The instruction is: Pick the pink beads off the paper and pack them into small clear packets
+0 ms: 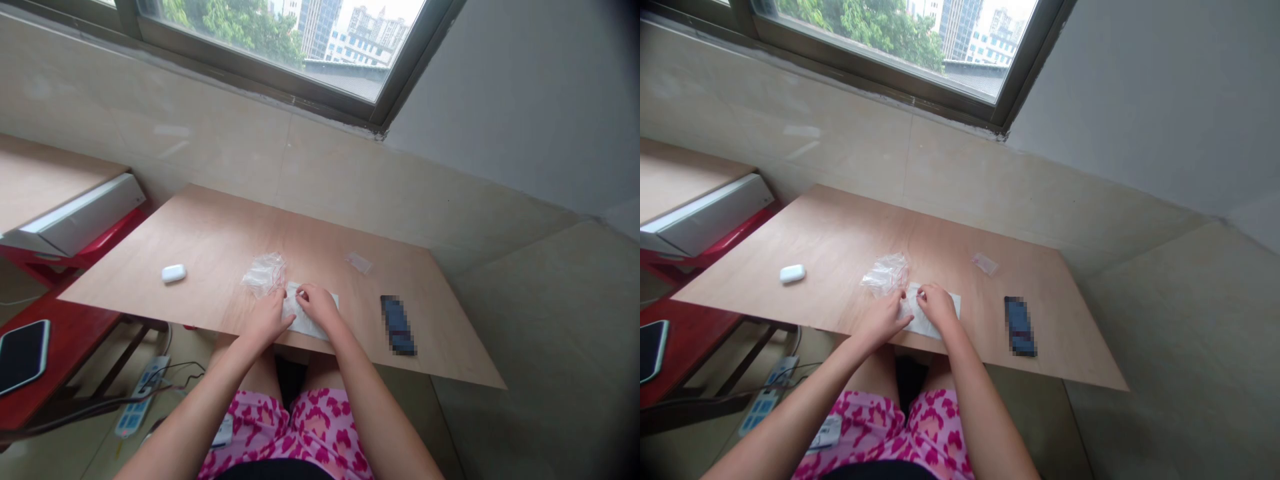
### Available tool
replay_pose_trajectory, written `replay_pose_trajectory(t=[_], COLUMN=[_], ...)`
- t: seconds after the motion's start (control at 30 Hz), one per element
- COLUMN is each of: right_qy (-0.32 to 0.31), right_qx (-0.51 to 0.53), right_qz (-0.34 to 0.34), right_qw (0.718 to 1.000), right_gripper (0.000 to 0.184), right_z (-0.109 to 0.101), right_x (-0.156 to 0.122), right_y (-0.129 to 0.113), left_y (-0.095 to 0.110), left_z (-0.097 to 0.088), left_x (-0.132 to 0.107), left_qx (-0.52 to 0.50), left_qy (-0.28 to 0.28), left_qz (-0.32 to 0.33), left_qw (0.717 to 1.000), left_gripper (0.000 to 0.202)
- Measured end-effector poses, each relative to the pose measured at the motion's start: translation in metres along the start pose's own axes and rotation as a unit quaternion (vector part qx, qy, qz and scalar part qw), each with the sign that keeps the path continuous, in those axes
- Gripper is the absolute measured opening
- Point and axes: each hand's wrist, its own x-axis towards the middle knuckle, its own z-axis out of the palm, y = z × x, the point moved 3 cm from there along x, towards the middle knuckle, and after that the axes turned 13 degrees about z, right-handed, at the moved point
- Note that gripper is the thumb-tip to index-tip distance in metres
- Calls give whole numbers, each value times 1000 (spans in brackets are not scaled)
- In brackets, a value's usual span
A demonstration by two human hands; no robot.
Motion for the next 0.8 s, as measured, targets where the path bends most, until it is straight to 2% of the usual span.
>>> replay_pose_trajectory(t=[0.13,0.27,0.33,0.43,0.47,0.53,0.63,0.73,0.8], right_qy=[7,6,-41,-114,-109,-54,10,11,12], right_qx=[5,175,245,270,269,246,134,23,-8], right_qz=[2,62,46,2,12,54,69,41,36], right_qw=[1000,983,968,956,957,966,988,999,999], right_gripper=[12,18,23,26,27,26,18,16,16], right_z=[0,-7,-9,-11,-12,-15,-16,-10,-6], right_x=[2,-6,-12,-13,-11,-2,10,17,19], right_y=[-4,-4,-6,-5,-2,8,14,7,1], left_y=[2,0,0,-1,-1,-1,-2,-1,0], left_z=[-2,0,1,4,4,5,5,3,2], left_x=[0,1,2,3,3,3,3,3,4], left_qx=[-3,-19,-34,-58,-62,-67,-70,-71,-72], left_qy=[-3,14,30,51,55,61,60,58,57], left_qz=[-1,-14,-10,4,7,7,4,4,4], left_qw=[1000,1000,999,997,996,996,996,996,996], left_gripper=[33,38,40,42,42,42,42,39,39])
